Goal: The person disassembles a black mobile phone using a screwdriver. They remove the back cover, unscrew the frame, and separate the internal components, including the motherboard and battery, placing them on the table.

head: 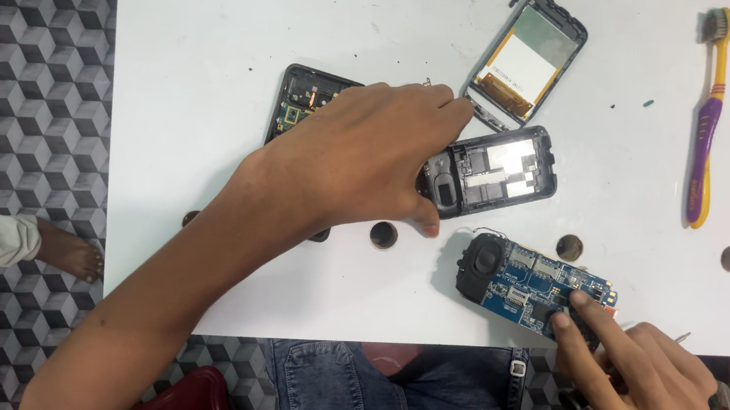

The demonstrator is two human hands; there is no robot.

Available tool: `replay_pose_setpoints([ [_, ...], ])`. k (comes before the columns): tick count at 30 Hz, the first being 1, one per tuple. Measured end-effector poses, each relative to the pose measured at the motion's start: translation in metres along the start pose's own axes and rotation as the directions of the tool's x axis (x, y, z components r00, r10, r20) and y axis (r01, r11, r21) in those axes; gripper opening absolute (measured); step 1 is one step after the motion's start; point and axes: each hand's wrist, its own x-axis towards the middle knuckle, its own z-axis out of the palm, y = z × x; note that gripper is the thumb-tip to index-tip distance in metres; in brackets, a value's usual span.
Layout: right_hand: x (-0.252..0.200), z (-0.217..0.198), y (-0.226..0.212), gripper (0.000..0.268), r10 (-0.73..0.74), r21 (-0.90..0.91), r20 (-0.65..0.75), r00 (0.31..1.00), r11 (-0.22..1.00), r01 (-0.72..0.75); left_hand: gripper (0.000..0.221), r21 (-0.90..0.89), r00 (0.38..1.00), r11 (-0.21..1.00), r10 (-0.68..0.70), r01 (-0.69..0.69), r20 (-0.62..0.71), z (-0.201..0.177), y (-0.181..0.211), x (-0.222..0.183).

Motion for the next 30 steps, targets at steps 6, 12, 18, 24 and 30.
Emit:
replay_pose_setpoints([
  [6, 0.024, -0.009, -0.005, 0.033, -0.006, 0.028, -0.003, 1.000, 1.000, 0.006, 0.092, -0.007, 0.999, 1.000, -0.027, 0.027, 0.021, 0.003, -0.002, 0.000],
  [12, 0.048, -0.021, -0.009, 0.030, 0.436, 0.330, 0.093, 0.895, 0.835, -0.441, 0.079, 0.249, 0.890, 0.948, 0.281, -0.199, -0.358, 0.021, 0.016, -0.008],
  [18, 0.084, -0.036, -0.007, 0.044, 0.718, 0.402, 0.423, 0.552, 0.397, -0.825, 0.053, -0.118, 0.924, 0.939, 0.286, -0.323, -0.253, 0.042, 0.036, -0.040],
  [24, 0.094, -0.021, 0.000, 0.040, 0.663, 0.612, 0.473, 0.581, 0.227, -0.757, 0.074, -0.332, 0.985, 0.930, 0.122, -0.157, -0.123, 0.064, 0.046, -0.061],
  [30, 0.107, -0.024, -0.014, 0.045, 0.680, 0.548, 0.364, 0.636, 0.396, -0.737, 0.104, -0.310, 0.945, 0.951, -0.099, -0.003, -0.311, 0.106, 0.073, -0.070],
])
